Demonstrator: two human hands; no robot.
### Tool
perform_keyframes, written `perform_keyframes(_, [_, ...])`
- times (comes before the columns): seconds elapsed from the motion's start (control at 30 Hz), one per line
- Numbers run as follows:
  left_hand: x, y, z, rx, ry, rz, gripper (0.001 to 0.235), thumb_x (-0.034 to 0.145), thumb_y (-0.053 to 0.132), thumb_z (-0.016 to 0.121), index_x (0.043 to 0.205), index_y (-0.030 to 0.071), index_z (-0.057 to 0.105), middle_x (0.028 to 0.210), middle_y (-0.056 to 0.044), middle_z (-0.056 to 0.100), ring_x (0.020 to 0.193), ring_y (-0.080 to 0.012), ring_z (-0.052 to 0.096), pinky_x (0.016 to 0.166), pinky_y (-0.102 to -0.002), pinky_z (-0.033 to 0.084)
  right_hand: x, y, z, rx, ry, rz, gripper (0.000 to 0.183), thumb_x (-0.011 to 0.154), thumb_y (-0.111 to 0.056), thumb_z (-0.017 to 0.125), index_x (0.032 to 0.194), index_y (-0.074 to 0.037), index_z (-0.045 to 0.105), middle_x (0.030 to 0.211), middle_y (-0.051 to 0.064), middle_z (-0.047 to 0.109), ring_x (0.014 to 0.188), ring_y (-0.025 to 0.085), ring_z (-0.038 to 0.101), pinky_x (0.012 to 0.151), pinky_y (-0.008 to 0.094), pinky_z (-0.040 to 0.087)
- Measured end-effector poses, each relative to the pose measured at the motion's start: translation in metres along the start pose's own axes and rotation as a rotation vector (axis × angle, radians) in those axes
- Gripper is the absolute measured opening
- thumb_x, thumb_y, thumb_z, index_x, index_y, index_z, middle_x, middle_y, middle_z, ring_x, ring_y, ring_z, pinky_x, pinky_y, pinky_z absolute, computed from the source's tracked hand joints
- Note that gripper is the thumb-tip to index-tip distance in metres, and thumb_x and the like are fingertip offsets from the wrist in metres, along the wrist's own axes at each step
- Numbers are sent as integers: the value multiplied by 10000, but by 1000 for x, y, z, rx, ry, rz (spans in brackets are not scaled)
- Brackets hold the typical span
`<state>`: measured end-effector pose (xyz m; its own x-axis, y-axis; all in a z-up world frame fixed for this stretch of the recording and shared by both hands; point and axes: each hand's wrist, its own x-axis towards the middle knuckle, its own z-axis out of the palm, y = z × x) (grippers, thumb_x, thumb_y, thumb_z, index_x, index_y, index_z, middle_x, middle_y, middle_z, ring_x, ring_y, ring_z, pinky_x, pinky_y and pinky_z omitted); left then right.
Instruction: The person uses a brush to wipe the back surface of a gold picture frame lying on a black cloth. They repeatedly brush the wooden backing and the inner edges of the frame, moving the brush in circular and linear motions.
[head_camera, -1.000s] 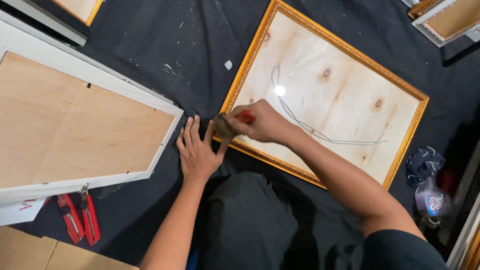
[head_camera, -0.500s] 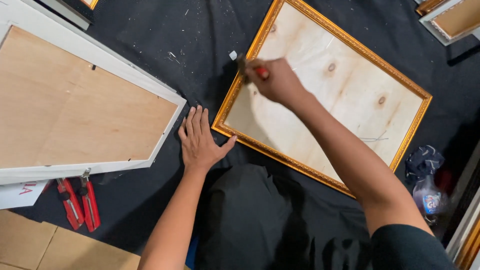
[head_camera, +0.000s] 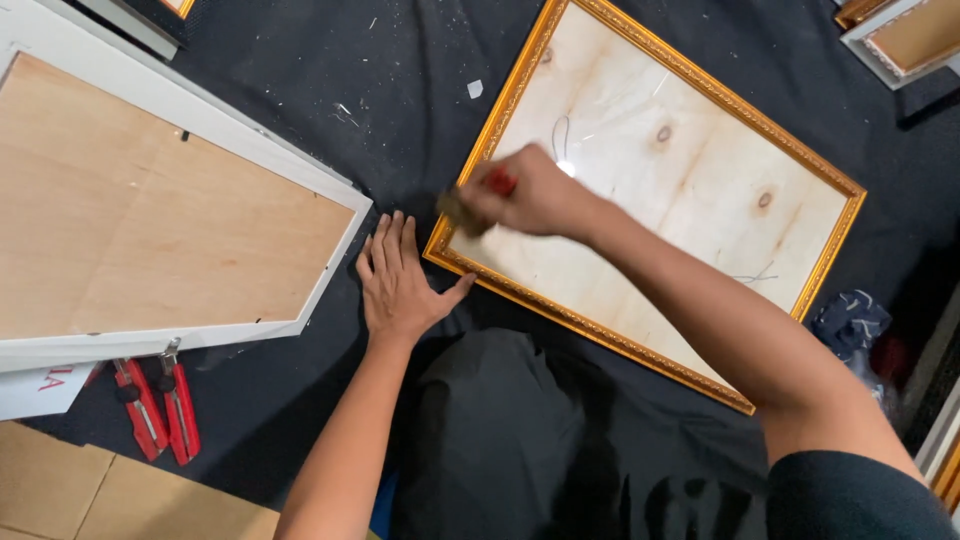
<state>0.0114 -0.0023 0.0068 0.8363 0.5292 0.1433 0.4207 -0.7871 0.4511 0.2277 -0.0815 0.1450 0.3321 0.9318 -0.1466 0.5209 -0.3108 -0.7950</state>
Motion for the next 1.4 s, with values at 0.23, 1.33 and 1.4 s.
perform_keyframes(0.23, [0,1,0,45,71,24,1115,752,883,609,1481,50,476,1515,-137,465,1488,-281,374,1219,-497,259,31,92,-48,-194,134,-159,161,964,-167,746,1051,-35,778,758,217,722,746,441,717,678,475,580])
perform_keyframes(1.33, [2,6,-10,225,-28,61,938,837,821,522,1531,191,482,1558,-157,451,1470,-316,388,1094,-523,375,66,112,-130,165,306,510,223,1052,-232,684,933,-44,681,768,114,733,633,161,752,607,270,701])
perform_keyframes(1.4, [2,5,-10,248,-96,45,965,839,843,488,1557,201,435,1592,-150,402,1484,-314,355,1079,-516,367,78,173,-133,-416,792,-45,134,946,-117,766,994,-72,649,969,113,647,839,287,611,704,431,487])
